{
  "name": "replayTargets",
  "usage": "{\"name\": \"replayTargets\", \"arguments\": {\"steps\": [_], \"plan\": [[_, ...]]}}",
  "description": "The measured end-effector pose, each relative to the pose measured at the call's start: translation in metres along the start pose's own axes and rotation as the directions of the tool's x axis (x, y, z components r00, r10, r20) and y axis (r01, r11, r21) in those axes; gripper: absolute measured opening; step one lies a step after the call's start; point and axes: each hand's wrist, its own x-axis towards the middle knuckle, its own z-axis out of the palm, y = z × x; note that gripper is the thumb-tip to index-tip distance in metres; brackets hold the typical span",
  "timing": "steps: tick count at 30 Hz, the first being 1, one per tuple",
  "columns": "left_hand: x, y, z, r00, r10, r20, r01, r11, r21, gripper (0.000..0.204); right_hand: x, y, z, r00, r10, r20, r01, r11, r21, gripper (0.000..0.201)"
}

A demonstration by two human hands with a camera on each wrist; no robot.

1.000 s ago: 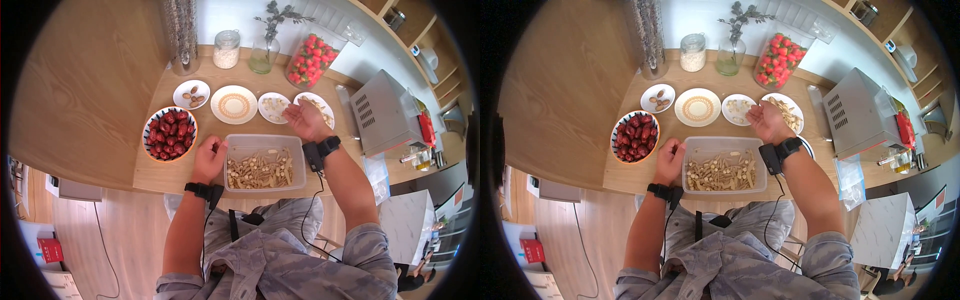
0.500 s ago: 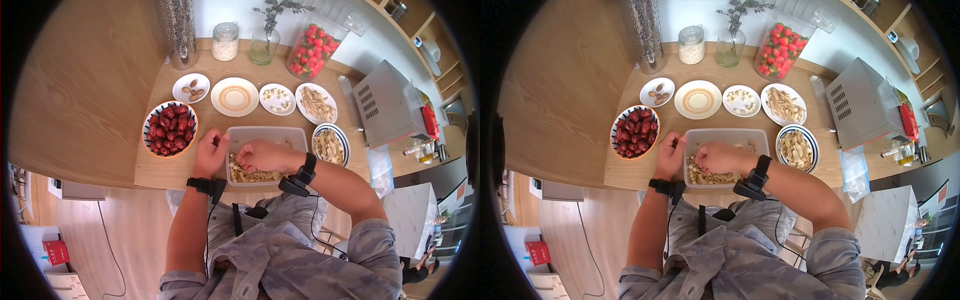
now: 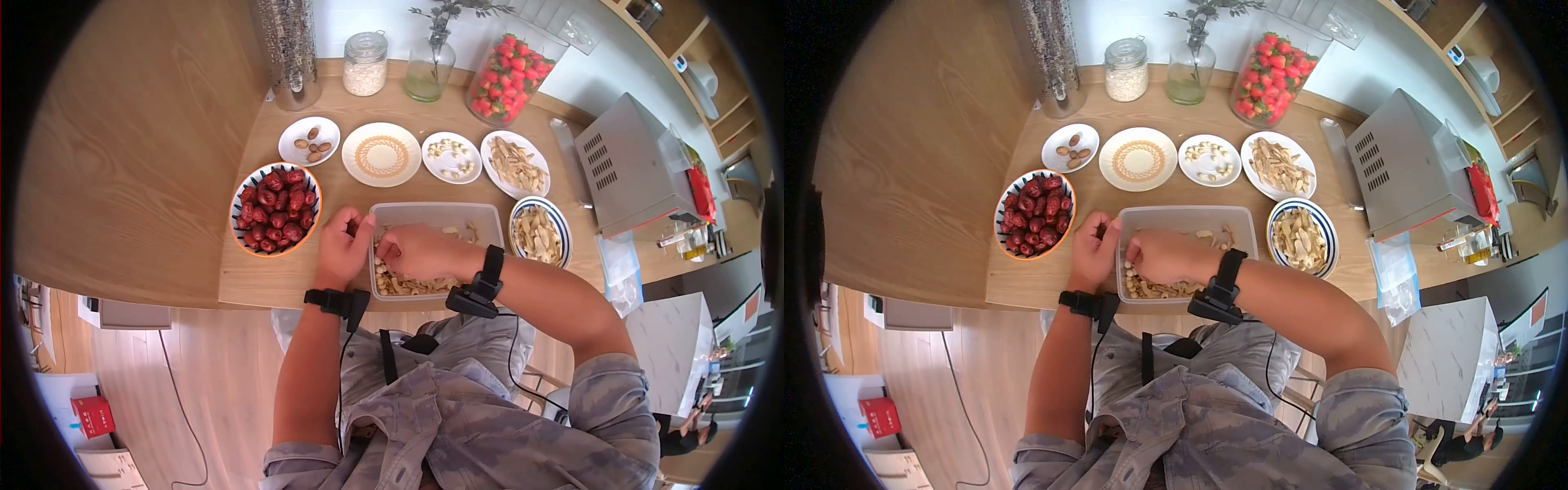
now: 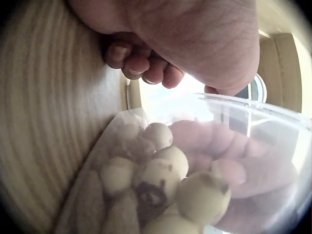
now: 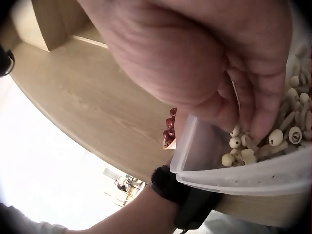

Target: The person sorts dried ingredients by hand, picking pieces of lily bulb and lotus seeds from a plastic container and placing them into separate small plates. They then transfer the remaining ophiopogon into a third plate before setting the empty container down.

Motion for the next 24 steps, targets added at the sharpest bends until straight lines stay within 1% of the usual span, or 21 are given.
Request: {"name": "replayTargets", "arguments": {"steps": [3,6,9,12,15,18,21,24], "plan": [[0.0,-0.001,0.0,1.0,0.019,0.003,-0.019,1.0,0.006,0.027,0.002,0.004,0.005,0.996,-0.061,-0.065,0.056,0.995,-0.081,0.025],[0.001,-0.004,0.001,1.0,0.015,0.0,-0.015,1.0,-0.015,0.026,0.006,0.002,0.006,0.998,-0.041,-0.056,0.037,0.997,-0.062,0.025],[0.001,-0.003,0.001,1.0,0.016,0.0,-0.016,1.0,-0.015,0.027,0.005,-0.001,0.003,0.997,-0.065,-0.046,0.062,0.996,-0.064,0.025],[0.001,0.0,0.001,1.0,0.025,0.005,-0.025,1.0,-0.004,0.026,0.008,0.004,0.004,1.0,-0.018,-0.015,0.02,0.992,0.126,0.024],[-0.001,0.004,-0.002,0.998,-0.017,0.06,0.015,0.999,0.031,0.022,0.013,0.008,0.006,0.998,0.046,0.038,-0.055,0.962,0.267,0.024],[-0.001,0.003,-0.002,0.999,-0.007,0.053,0.004,0.999,0.042,0.022,0.013,0.012,0.008,0.988,0.103,0.115,-0.145,0.878,0.457,0.032],[0.001,0.003,0.001,1.0,0.025,0.003,-0.025,1.0,0.012,0.027,0.011,0.011,0.009,1.0,0.014,0.01,-0.016,0.974,0.228,0.043],[0.001,0.003,0.002,0.999,0.038,-0.002,-0.038,0.999,-0.011,0.026,0.008,0.006,0.009,0.999,-0.032,0.009,0.03,0.989,0.146,0.048]]}}
